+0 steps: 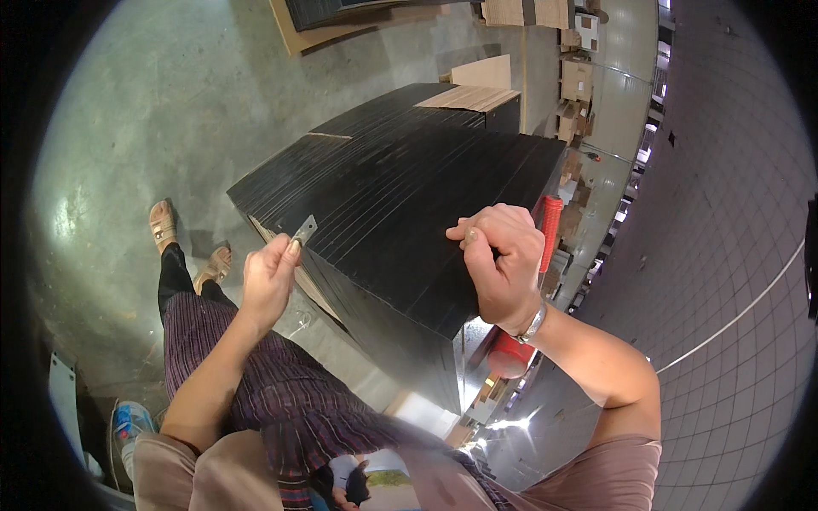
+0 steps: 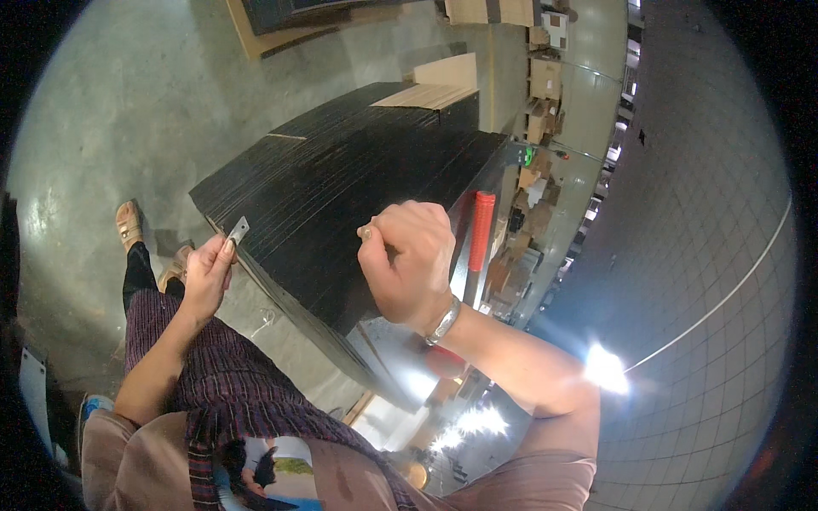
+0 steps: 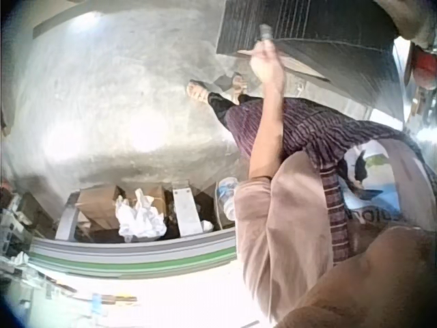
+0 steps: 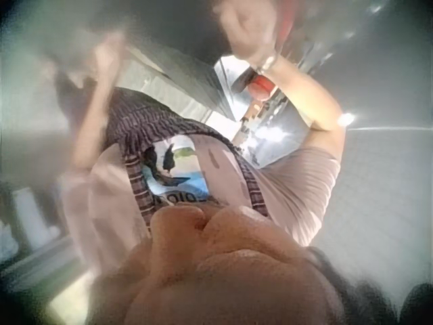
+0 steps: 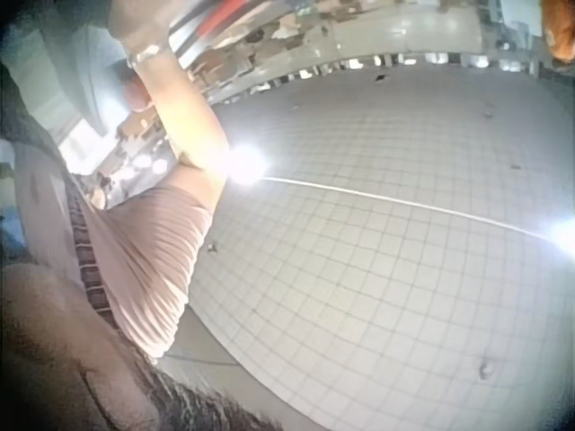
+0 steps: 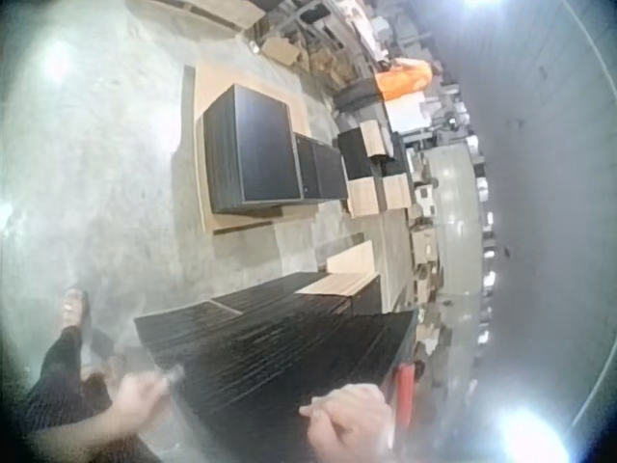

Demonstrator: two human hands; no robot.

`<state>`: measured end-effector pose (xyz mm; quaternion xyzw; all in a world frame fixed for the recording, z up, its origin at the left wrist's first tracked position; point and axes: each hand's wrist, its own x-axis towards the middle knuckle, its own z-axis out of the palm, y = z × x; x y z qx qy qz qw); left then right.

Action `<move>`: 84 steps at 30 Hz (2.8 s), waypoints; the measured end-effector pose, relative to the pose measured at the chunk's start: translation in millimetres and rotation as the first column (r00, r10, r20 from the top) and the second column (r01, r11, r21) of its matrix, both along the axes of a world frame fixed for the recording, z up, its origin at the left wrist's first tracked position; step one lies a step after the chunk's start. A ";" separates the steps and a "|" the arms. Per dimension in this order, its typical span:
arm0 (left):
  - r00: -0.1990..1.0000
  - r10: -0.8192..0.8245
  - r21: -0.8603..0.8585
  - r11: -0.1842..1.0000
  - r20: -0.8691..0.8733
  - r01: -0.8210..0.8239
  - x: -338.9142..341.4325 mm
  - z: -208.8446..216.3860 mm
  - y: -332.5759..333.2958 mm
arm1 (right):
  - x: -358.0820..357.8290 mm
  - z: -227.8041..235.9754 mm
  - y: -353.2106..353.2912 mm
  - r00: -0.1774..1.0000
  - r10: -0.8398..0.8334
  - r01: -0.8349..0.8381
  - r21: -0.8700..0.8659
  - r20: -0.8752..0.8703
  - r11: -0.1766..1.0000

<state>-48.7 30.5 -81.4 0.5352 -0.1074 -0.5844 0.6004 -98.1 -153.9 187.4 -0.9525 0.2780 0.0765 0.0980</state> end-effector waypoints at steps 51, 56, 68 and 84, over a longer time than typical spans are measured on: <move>0.967 0.116 0.082 0.987 0.227 -0.137 -24.2 19.9 0.6 | -3.3 -2.7 -1.2 0.998 -0.054 0.053 0.035 0.039 0.998; 0.937 0.011 0.262 0.959 0.350 -0.109 0.1 -4.7 -3.1 | 1.8 0.0 -2.1 0.999 -0.024 0.025 0.024 -0.029 0.999; 0.935 0.156 -0.014 0.987 0.317 -0.160 -16.4 49.8 2.8 | 3.0 3.1 0.7 0.999 -0.034 0.034 -0.011 -0.033 0.999; 0.909 0.124 -0.053 0.992 0.399 -0.112 -20.3 34.8 2.8 | -0.4 -3.2 0.3 0.997 -0.070 0.070 -0.012 0.021 0.997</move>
